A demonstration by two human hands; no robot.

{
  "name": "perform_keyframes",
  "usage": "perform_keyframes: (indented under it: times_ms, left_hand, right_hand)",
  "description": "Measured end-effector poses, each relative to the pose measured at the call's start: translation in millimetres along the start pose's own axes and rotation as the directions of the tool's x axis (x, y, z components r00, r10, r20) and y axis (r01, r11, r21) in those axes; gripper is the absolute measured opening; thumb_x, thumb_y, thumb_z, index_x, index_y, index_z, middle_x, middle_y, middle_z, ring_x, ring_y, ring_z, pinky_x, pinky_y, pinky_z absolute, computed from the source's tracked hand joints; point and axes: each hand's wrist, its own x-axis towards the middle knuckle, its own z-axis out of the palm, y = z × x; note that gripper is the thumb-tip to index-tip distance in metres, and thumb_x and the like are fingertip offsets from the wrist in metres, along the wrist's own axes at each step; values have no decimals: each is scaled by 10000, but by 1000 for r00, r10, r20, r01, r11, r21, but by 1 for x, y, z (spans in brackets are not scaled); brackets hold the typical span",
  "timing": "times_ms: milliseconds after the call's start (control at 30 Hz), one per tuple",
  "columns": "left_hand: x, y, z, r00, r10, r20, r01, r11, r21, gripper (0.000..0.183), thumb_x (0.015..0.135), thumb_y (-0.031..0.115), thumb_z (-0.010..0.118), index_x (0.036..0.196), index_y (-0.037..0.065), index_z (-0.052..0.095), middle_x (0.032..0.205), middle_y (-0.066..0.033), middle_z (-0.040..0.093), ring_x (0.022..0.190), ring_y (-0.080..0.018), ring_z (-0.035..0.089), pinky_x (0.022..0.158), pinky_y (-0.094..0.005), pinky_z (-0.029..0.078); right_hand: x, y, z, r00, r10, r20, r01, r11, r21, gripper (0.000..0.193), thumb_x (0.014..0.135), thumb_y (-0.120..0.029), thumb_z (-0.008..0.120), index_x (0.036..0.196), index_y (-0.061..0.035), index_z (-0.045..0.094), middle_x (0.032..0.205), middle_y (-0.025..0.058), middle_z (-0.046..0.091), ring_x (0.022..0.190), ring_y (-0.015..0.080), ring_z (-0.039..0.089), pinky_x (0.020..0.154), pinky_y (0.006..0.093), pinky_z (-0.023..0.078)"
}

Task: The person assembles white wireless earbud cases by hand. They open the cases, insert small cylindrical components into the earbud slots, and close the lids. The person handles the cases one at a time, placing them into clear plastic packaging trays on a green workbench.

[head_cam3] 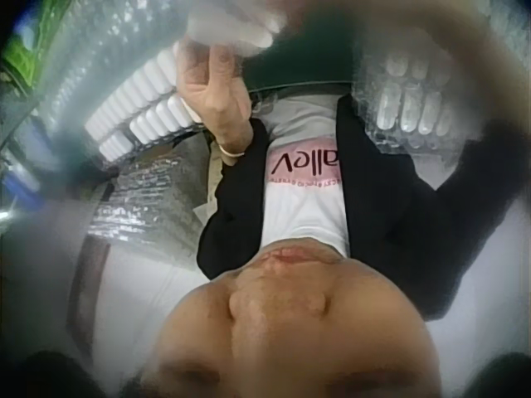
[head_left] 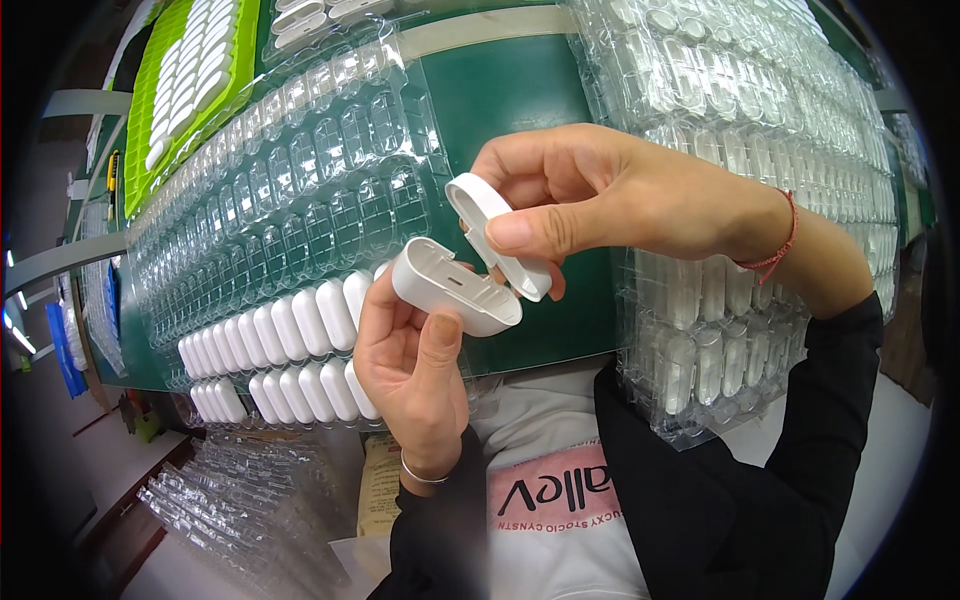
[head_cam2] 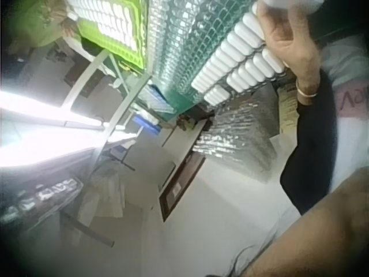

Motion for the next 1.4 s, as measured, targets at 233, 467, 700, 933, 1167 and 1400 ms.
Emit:
perform_keyframes:
  times_ms: [233,467,700,933,1167,1400]
  left_hand:
    - [1,1,-3,998,-36,43,37,999,-36,448,945,104,592,1301,-92,403,1210,-164,556,1115,-215,590,935,-349,503]
    - [1,0,-2,996,-54,65,60,993,-99,432,940,58,568,1309,-89,396,1216,-173,551,1117,-220,590,932,-351,506]
    - [5,4,-1,995,-55,78,61,995,-73,444,936,43,560,1331,-80,399,1234,-176,543,1127,-220,579,956,-365,491]
    - [6,-2,3,991,-113,70,118,990,-72,455,944,77,579,1333,-80,402,1243,-163,543,1144,-212,563,993,-368,458]
    - [6,-2,8,992,-98,81,103,992,-66,442,939,77,593,1315,-77,419,1234,-157,548,1143,-206,559,990,-353,445]
    - [2,-8,11,999,-38,32,39,998,-47,394,916,71,628,1243,-76,464,1175,-151,574,1100,-195,571,963,-332,446]
  right_hand:
    - [-3,-2,0,1000,2,23,-1,998,-59,337,982,-268,573,1149,19,518,929,51,621,755,74,569,645,223,473]
    - [-2,-2,0,999,-38,32,39,998,-42,322,984,-253,566,1151,16,504,917,40,609,761,74,568,609,221,475]
    - [-1,1,4,995,-74,-61,65,989,-136,357,928,-290,649,1103,2,543,925,68,626,766,100,585,610,245,493]
    - [-1,0,4,994,-47,-102,24,976,-218,383,881,-363,681,971,2,604,911,105,633,740,162,621,645,288,509]
    - [0,5,0,997,-12,-82,-6,976,-218,330,890,-270,707,1012,11,584,937,75,620,889,137,608,700,284,556]
    - [-1,7,4,975,-166,-149,108,936,-336,282,821,-236,717,891,16,609,806,117,629,717,194,634,653,307,500]
